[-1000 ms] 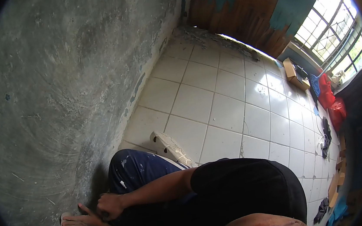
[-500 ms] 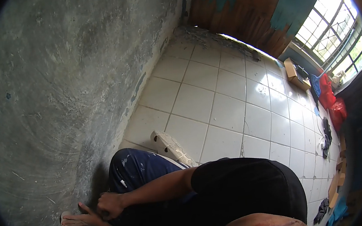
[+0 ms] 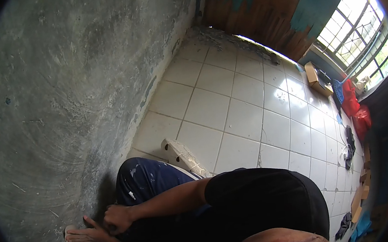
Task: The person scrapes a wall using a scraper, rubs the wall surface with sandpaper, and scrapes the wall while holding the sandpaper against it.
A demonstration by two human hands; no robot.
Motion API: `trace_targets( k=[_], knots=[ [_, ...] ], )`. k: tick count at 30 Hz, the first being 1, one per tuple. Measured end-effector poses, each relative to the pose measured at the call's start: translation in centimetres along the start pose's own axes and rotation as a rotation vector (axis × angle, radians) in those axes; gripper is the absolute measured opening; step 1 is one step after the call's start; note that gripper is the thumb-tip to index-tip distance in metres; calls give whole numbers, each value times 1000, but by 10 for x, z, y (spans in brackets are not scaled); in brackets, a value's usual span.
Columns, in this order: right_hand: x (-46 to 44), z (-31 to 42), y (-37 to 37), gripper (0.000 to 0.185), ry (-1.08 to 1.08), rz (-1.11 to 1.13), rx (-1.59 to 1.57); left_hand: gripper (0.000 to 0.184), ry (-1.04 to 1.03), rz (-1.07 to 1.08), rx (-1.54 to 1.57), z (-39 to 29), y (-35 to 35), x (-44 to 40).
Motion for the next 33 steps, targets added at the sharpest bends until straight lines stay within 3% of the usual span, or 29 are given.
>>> trace_targets(
  k=[33],
  knots=[
    [-1,0,1,20,-13,41,27,97,-17,20,-4,1,0,0]
  ],
)
Point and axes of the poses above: each hand's wrist, its own x-axis away from the middle knuckle, its own y-axis out of the back of the hand, z = x × y, the point moved 3 cm from there along -x, towards the middle knuckle, and after that the axes turned 2 degrees about x, right-handed, at the moved point
